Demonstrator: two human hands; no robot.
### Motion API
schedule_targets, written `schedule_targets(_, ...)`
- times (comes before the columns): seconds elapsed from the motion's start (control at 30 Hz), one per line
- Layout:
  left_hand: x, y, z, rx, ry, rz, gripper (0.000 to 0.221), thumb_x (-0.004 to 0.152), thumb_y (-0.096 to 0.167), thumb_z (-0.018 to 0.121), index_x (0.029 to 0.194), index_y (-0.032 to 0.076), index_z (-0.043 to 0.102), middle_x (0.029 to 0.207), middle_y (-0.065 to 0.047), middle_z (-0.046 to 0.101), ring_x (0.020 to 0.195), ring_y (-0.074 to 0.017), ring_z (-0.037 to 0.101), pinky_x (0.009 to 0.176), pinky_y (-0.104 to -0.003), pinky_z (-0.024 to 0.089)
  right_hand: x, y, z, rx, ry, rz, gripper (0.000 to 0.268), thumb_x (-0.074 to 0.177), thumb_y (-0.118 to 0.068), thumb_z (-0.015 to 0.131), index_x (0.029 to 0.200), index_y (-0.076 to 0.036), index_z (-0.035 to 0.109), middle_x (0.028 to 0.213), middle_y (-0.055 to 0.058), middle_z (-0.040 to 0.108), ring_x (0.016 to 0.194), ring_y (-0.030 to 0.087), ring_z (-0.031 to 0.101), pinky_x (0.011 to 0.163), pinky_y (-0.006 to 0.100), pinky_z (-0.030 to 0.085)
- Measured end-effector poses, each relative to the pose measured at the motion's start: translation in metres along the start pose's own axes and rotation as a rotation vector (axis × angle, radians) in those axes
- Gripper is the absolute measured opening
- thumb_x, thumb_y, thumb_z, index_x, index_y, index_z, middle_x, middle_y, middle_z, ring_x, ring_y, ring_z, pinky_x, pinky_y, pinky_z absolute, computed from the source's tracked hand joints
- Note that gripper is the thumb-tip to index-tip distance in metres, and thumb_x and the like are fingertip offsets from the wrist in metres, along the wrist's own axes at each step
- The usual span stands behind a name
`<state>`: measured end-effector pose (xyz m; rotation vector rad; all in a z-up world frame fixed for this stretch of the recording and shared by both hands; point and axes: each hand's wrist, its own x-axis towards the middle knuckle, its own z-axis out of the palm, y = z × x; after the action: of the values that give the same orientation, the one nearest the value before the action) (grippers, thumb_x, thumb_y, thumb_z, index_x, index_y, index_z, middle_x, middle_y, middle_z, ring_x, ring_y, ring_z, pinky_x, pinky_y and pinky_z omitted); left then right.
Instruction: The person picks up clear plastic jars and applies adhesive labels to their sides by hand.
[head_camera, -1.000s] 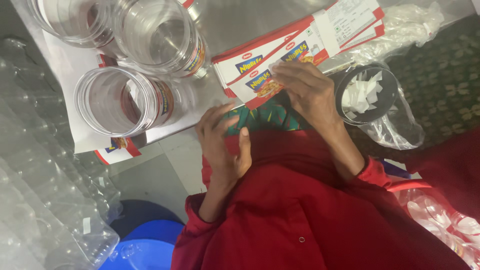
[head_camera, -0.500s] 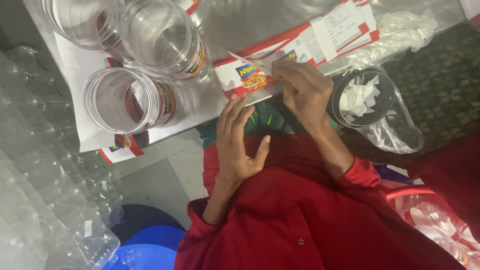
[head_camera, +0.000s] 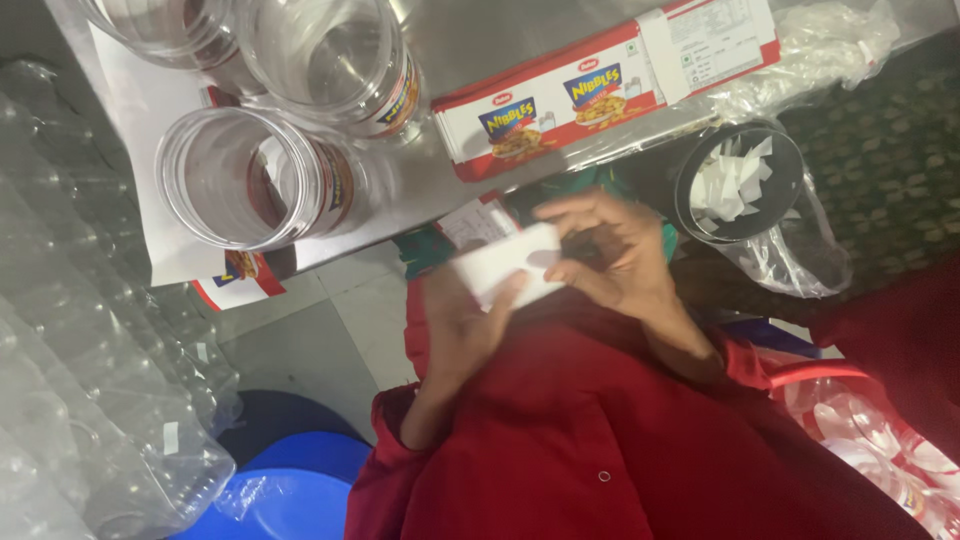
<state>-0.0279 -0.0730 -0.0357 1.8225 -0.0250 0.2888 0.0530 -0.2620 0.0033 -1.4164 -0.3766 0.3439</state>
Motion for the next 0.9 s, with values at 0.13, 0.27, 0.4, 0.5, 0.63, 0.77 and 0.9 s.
schedule_targets(0.13,0.013,0.028,0.005,-0.213,-0.242,-0.184,0.016,0.094,0.011,0.075,0.103,-0.001,0.071,0.084,-0.006,0.066,0.074,-0.0118,0.060,0.069,-0.027,0.047,-0.013,0.003,-0.002,-0.128,0.151,-0.034,0.027,0.090,0.004,0.080,0.114,0.005,0.066,0.098,0.012,0.074,0.091,0.012,0.071,0.080,0.027,0.055)
schedule_targets(0.27,0.019,0.033,0.003,-0.323,-0.167,-0.186,0.011,0.096,0.009,0.074,0.103,0.000,0.070,0.088,-0.007,0.069,0.080,-0.0102,0.063,0.073,-0.027,0.049,-0.017,-0.009,-0.004,-0.270,0.203,-0.100,0.014,0.093,0.003,0.079,0.104,0.002,0.072,0.100,0.011,0.074,0.087,0.013,0.072,0.080,0.028,0.057)
schedule_targets(0.4,0.015,0.029,0.005,-0.299,-0.136,-0.141,0.009,0.096,0.006,0.076,0.095,0.001,0.069,0.081,-0.006,0.068,0.074,-0.0091,0.061,0.068,-0.026,0.047,-0.013,-0.029,0.003,-0.628,0.195,-0.193,0.011,0.090,-0.003,0.084,0.100,-0.004,0.077,0.107,0.005,0.076,0.093,0.018,0.074,0.083,0.030,0.059)
schedule_targets(0.5,0.012,0.030,0.008,-0.161,-0.114,-0.094,0.010,0.094,0.006,0.077,0.092,0.000,0.068,0.078,-0.006,0.065,0.068,-0.0127,0.063,0.063,-0.026,0.046,-0.010,-0.043,0.010,-0.865,0.177,-0.362,0.022,0.073,-0.013,0.088,0.091,-0.007,0.077,0.106,0.007,0.071,0.099,0.026,0.069,0.102,0.050,0.052)
schedule_targets(0.63,0.012,0.030,0.013,-0.062,-0.118,0.024,0.010,0.090,0.004,0.074,0.096,0.000,0.067,0.082,-0.010,0.064,0.071,-0.0211,0.065,0.064,-0.029,0.049,-0.012,-0.036,0.019,-0.945,0.140,-0.485,0.029,0.073,-0.022,0.090,0.094,-0.008,0.077,0.106,0.006,0.072,0.099,0.023,0.068,0.092,0.045,0.052)
schedule_targets(0.77,0.012,0.028,0.013,-0.058,-0.164,0.004,0.004,0.091,0.003,0.072,0.095,0.002,0.070,0.082,-0.009,0.067,0.070,-0.0216,0.067,0.062,-0.029,0.048,-0.026,-0.016,0.018,-0.863,0.118,-0.413,0.020,0.081,-0.010,0.086,0.099,-0.007,0.077,0.106,0.004,0.074,0.093,0.022,0.070,0.078,0.034,0.056)
schedule_targets(0.9,0.007,0.029,0.015,-0.198,-0.259,0.001,0.006,0.093,0.002,0.073,0.092,0.000,0.068,0.078,-0.009,0.066,0.064,-0.0175,0.064,0.057,-0.029,0.047,-0.037,0.003,-0.006,-0.339,0.154,-0.239,0.014,0.105,-0.008,0.067,0.091,-0.005,0.067,0.100,0.005,0.076,0.082,0.019,0.075,0.071,0.031,0.061)
